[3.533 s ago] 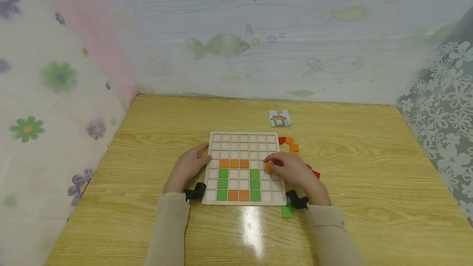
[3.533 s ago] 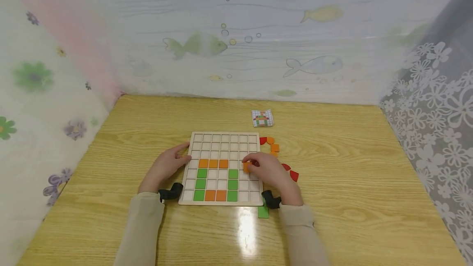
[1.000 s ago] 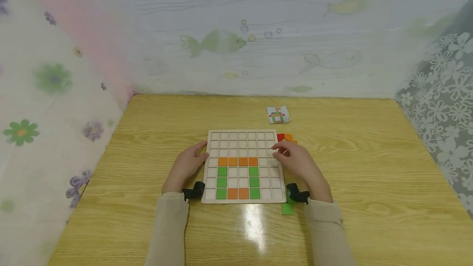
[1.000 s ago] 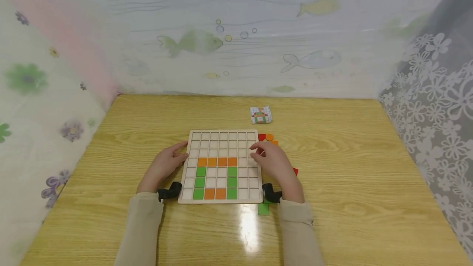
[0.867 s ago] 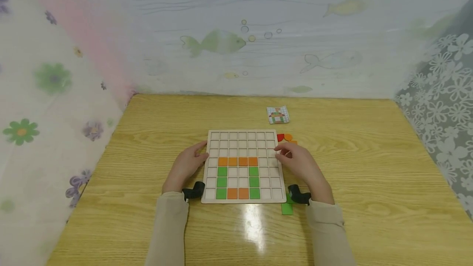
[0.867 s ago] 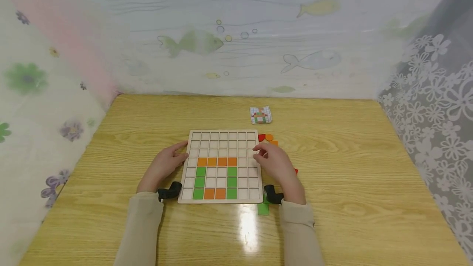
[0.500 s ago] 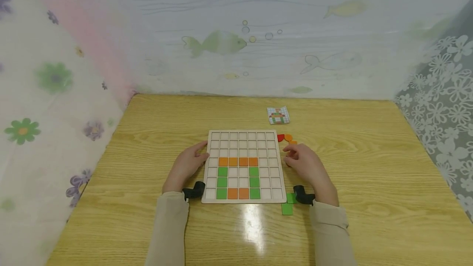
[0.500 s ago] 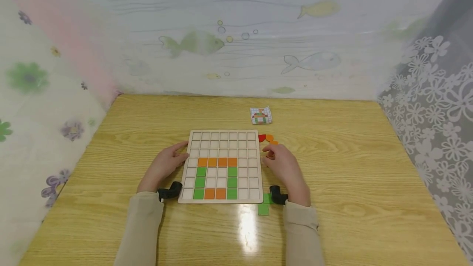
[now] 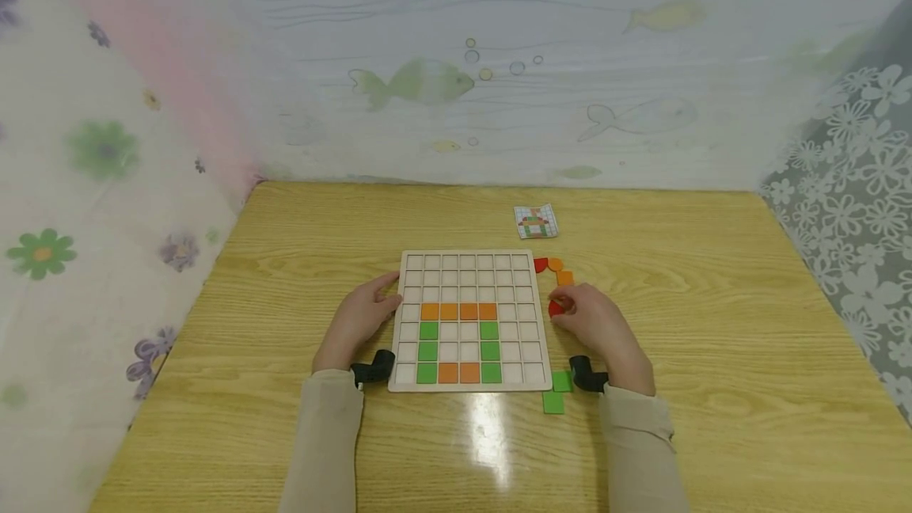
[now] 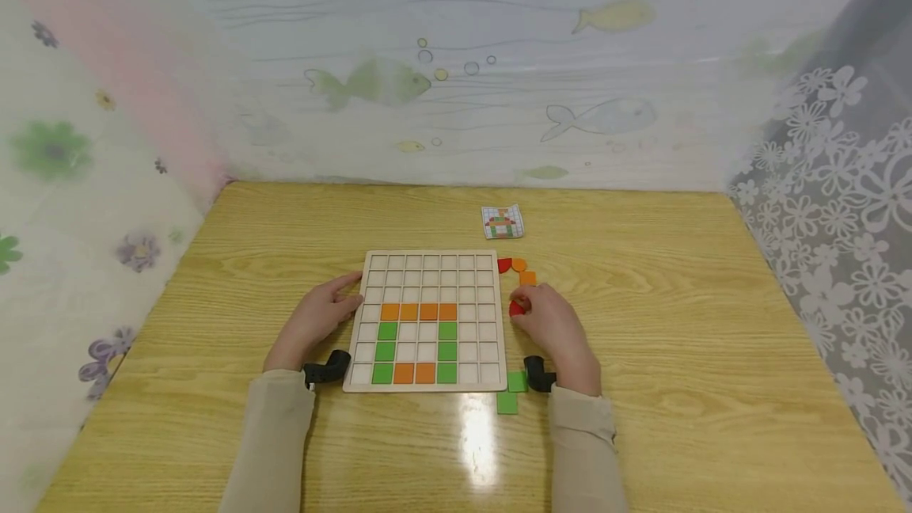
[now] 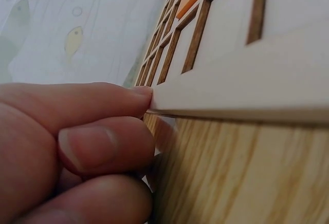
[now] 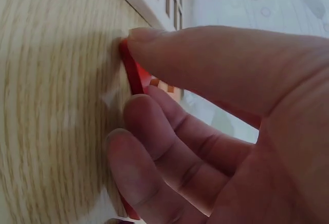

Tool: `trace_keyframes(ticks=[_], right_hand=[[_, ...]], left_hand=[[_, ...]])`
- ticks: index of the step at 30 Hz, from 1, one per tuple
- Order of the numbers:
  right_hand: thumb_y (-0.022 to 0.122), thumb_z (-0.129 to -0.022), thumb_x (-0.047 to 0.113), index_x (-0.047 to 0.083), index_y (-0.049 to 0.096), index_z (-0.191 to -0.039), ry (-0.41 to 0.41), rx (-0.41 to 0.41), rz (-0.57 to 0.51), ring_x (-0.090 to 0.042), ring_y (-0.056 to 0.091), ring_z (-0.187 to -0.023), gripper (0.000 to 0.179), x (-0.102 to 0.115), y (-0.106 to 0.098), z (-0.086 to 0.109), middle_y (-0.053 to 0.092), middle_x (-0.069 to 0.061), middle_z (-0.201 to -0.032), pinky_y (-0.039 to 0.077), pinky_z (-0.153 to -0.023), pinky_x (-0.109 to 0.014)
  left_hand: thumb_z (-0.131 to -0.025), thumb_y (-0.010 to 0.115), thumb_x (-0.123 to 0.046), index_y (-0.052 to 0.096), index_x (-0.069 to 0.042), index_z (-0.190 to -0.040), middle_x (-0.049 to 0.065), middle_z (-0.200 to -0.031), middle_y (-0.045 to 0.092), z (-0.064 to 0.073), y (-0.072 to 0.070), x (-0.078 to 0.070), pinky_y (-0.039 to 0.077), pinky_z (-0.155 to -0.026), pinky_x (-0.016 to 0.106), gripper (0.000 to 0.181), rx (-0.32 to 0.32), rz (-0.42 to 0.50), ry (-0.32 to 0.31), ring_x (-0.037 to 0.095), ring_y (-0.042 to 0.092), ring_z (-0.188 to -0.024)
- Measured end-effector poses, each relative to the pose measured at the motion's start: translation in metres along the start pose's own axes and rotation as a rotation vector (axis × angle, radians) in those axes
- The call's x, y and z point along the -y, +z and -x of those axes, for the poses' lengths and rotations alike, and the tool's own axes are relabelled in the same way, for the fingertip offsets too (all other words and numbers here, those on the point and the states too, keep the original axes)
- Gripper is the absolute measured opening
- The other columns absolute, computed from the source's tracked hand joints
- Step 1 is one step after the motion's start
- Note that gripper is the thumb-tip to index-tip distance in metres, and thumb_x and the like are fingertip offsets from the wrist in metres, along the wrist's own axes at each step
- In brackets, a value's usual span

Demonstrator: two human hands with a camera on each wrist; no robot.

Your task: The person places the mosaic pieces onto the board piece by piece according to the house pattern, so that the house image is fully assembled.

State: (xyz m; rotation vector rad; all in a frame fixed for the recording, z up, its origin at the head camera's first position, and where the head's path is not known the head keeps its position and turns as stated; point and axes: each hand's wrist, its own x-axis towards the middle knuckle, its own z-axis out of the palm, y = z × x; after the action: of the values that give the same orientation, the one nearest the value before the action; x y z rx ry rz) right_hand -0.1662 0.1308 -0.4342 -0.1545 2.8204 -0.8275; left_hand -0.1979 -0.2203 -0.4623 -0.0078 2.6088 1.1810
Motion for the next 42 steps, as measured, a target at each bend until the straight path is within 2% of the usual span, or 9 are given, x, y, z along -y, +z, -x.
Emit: trace_keyframes(ticks=[5, 15, 22, 27, 31, 38, 42], right_hand=[[0.067, -0.08, 0.014, 0.007, 0.062, -0.109, -0.007, 0.008, 0.017, -0.021, 0.049, -0.082, 0.03, 0.001, 0.0, 0.0, 0.057, -0.007, -0.093, 0.041, -0.074, -0.038], [0.068, -0.079, 0.015, 0.008, 0.059, -0.101, 0.028, 0.007, -0.049, -0.02, 0.048, -0.078, 0.024, 0.001, 0.001, 0.0, 0.055, -0.005, -0.088, 0.04, -0.07, -0.034], [0.065, -0.082, 0.019, 0.013, 0.06, -0.093, -0.008, 0.035, -0.108, -0.017, 0.046, -0.07, 0.014, -0.003, 0.004, -0.003, 0.051, -0.001, -0.076, 0.036, -0.063, -0.031], [0.063, -0.084, 0.023, 0.014, 0.061, -0.096, -0.006, 0.026, -0.11, -0.017, 0.049, -0.077, 0.015, -0.002, 0.003, -0.004, 0.056, 0.0, -0.085, 0.04, -0.07, -0.033], [0.061, -0.085, 0.026, 0.016, 0.062, -0.099, 0.007, -0.011, -0.142, -0.018, 0.052, -0.081, 0.017, 0.0, 0.001, -0.005, 0.059, 0.0, -0.093, 0.042, -0.075, -0.034], [0.06, -0.086, 0.025, 0.016, 0.063, -0.101, -0.017, -0.036, -0.185, -0.016, 0.053, -0.083, 0.018, 0.009, 0.004, -0.007, 0.061, 0.003, -0.093, 0.042, -0.076, -0.034], [0.06, -0.086, 0.023, 0.017, 0.063, -0.1, -0.034, -0.033, -0.211, -0.015, 0.054, -0.082, 0.015, 0.017, 0.009, -0.007, 0.061, 0.005, -0.091, 0.043, -0.074, -0.032]], left_hand=[[-0.09, 0.051, -0.037, 0.038, -0.03, -0.136, 0.006, -0.126, 0.05, 0.0, -0.001, 0.0, 0.029, -0.098, 0.047, 0.048, 0.002, 0.004, 0.004, 0.024, 0.038, -0.121], [-0.089, 0.052, -0.035, 0.04, -0.028, -0.135, 0.006, -0.118, 0.056, 0.001, -0.001, 0.0, 0.031, -0.096, 0.045, 0.048, -0.006, -0.007, 0.016, 0.022, 0.044, -0.114], [-0.089, 0.052, -0.035, 0.04, -0.028, -0.135, 0.005, -0.113, 0.058, 0.001, -0.001, 0.0, 0.034, -0.093, 0.045, 0.048, -0.007, -0.008, 0.01, 0.021, 0.048, -0.108], [-0.089, 0.052, -0.036, 0.04, -0.029, -0.135, 0.005, -0.112, 0.058, 0.002, -0.001, 0.0, 0.034, -0.093, 0.045, 0.048, -0.008, -0.002, 0.001, 0.02, 0.048, -0.107], [-0.089, 0.052, -0.036, 0.04, -0.029, -0.135, 0.005, -0.111, 0.058, 0.002, -0.001, -0.001, 0.035, -0.092, 0.045, 0.048, -0.011, 0.001, -0.002, 0.02, 0.048, -0.105], [-0.089, 0.052, -0.035, 0.039, -0.03, -0.135, 0.003, -0.113, 0.058, 0.002, -0.001, -0.002, 0.033, -0.094, 0.045, 0.048, -0.002, 0.016, -0.003, 0.02, 0.047, -0.108], [-0.089, 0.052, -0.035, 0.039, -0.03, -0.135, 0.003, -0.107, 0.06, 0.001, -0.001, -0.002, 0.035, -0.092, 0.044, 0.048, 0.001, 0.01, 0.002, 0.02, 0.049, -0.104]])
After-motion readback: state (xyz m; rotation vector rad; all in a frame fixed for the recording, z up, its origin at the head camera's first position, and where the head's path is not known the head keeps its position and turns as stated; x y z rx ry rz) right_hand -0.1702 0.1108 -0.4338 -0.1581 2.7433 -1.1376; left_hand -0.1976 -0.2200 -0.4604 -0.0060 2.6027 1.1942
